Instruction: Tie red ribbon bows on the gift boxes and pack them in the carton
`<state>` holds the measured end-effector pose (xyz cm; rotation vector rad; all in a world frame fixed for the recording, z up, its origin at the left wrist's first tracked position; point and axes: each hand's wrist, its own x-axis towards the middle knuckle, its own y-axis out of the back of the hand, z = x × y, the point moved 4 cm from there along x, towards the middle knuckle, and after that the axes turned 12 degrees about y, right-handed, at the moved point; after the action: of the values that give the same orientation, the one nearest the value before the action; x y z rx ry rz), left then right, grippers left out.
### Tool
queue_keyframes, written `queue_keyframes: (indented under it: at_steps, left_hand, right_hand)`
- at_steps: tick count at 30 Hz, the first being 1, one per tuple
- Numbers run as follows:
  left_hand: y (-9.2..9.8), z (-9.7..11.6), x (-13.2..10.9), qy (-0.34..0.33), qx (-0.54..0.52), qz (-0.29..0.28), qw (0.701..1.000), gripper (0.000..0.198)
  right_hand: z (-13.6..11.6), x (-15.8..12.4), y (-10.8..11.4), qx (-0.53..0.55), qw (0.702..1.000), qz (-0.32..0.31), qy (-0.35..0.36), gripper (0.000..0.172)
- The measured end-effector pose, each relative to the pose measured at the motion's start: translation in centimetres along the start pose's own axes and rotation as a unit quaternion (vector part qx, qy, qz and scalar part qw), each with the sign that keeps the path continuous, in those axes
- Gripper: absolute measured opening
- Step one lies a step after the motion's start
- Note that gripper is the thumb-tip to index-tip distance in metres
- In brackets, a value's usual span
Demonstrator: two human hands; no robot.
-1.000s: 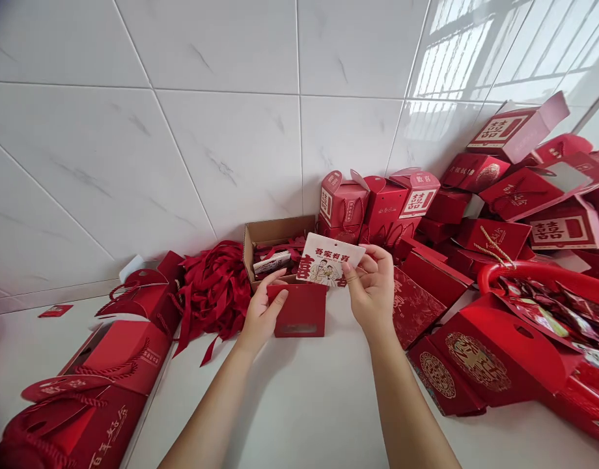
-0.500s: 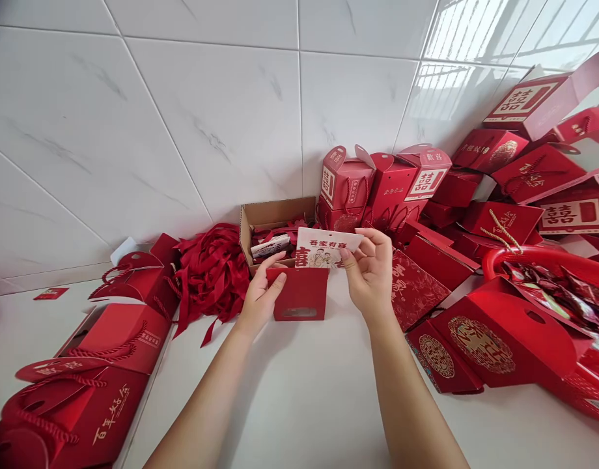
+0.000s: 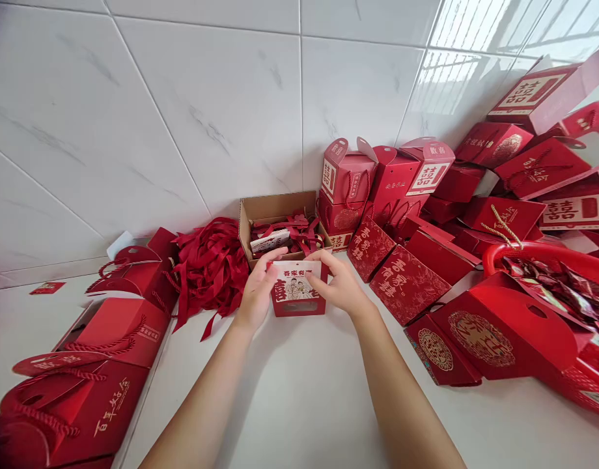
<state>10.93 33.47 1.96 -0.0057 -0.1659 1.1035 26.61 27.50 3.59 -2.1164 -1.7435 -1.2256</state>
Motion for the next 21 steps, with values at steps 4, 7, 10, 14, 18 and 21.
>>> queue_keyframes:
  at_steps: [4,7,10,14,18,21]
  left_hand:
    - [-0.3,-0.5,0.1,0.007,0.024,0.010,1.000,0.028]
    - [-0.3,-1.0,0.3,0.011,0.035,0.024,0.999,0.025]
    - [-0.3,-1.1,0.4,0.007,0.041,0.028,0.999,0.024]
    - [-0.5,-0.8,0.3,0.000,0.042,0.029,0.999,0.024]
    - [-0.7,-0.6,0.3,-0.001,0.040,0.030,0.999,0.023]
    - [-0.7,-0.6,0.3,-0.004,0.042,0.028,0.999,0.023]
  right_hand:
    - [0.5,0.0,-1.0,0.010,0.997,0.072,0.012,0.022]
    - [0.8,-0.1,-1.3,0.008,0.994,0.104,0.010,0.025]
    - [1.0,-0.2,-1.3,0.006,0.993,0.115,0.010,0.025]
    - [1.0,-0.3,-1.2,0.007,0.993,0.118,0.014,0.025]
    - [1.1,-0.2,-1.3,0.009,0.993,0.114,0.013,0.026]
    - [0.9,-0.3,-1.3,0.009,0.994,0.107,0.004,0.029]
